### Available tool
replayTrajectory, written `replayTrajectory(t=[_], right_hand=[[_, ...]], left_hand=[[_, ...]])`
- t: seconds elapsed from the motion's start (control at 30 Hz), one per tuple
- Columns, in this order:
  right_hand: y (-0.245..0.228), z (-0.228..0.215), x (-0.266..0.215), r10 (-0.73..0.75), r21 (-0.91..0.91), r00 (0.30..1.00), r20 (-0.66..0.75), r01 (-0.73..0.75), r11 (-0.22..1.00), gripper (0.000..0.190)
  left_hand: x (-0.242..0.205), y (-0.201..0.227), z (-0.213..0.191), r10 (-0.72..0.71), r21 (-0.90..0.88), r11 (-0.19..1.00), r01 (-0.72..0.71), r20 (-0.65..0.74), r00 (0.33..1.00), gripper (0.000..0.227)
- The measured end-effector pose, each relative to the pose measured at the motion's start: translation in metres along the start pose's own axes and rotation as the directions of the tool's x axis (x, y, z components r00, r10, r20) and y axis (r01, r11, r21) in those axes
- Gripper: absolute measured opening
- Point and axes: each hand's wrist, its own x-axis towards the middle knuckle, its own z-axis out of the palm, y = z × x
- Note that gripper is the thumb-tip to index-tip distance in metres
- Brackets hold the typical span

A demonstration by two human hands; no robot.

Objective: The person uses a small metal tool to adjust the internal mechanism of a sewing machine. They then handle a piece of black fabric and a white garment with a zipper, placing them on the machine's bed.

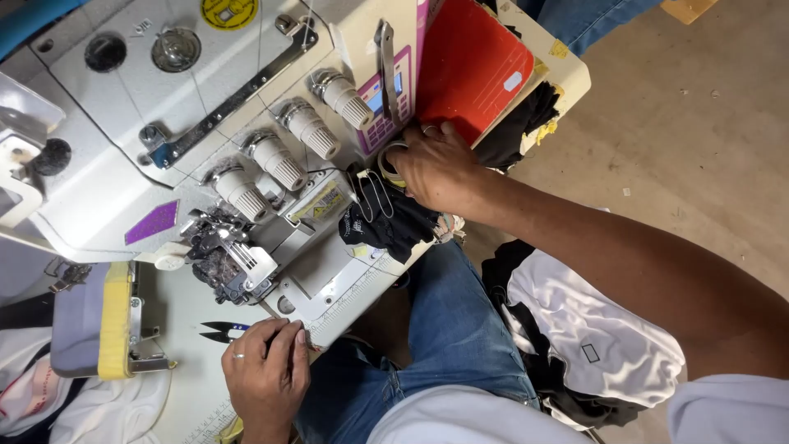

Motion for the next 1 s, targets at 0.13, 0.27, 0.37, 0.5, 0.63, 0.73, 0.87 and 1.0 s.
replayTrajectory(t=[0.13, 0.27, 0.37, 0.5, 0.63, 0.73, 0.87, 1.0], right_hand=[[0.001, 0.006, -0.008, -0.08, -0.009, 0.989, -0.127, 0.08, 0.997, 0.052], [0.001, 0.008, -0.006, -0.096, -0.047, 0.981, -0.17, 0.089, 0.995, 0.06], [-0.001, 0.002, 0.0, -0.07, -0.018, 0.997, -0.046, 0.069, 0.997, 0.055], [-0.004, -0.003, 0.017, -0.012, -0.015, 0.992, 0.125, 0.014, 1.0, 0.047], [-0.002, 0.012, 0.019, -0.108, -0.02, 0.981, -0.162, 0.106, 0.994, 0.04], [0.011, 0.012, 0.036, -0.155, 0.035, 0.988, 0.005, 0.154, 0.987, 0.046], [0.046, 0.062, 0.07, -0.179, -0.023, 0.983, 0.049, 0.181, 0.983, 0.044], [0.049, 0.035, 0.071, -0.007, -0.166, 0.934, 0.358, 0.071, 0.984, 0.052]], left_hand=[[0.003, 0.006, -0.005, -0.026, -0.018, 0.999, 0.027, 0.017, 1.0, 0.009], [0.029, 0.023, -0.004, 0.046, -0.197, 0.979, -0.058, -0.066, 0.997, 0.01], [0.053, 0.045, -0.002, 0.162, -0.315, 0.933, -0.176, -0.072, 0.984, 0.012], [0.084, 0.071, 0.017, 0.257, -0.416, 0.871, -0.262, -0.069, 0.964, 0.014], [0.101, 0.083, 0.058, 0.178, -0.381, 0.893, -0.239, -0.188, 0.966, 0.02], [0.116, 0.079, 0.066, 0.114, -0.422, 0.889, -0.178, -0.174, 0.978, 0.03], [0.104, 0.075, 0.061, 0.113, -0.438, 0.894, -0.089, 0.027, 0.993, 0.026], [0.103, 0.078, 0.049, 0.117, -0.436, 0.898, -0.062, 0.1, 0.988, 0.03]])
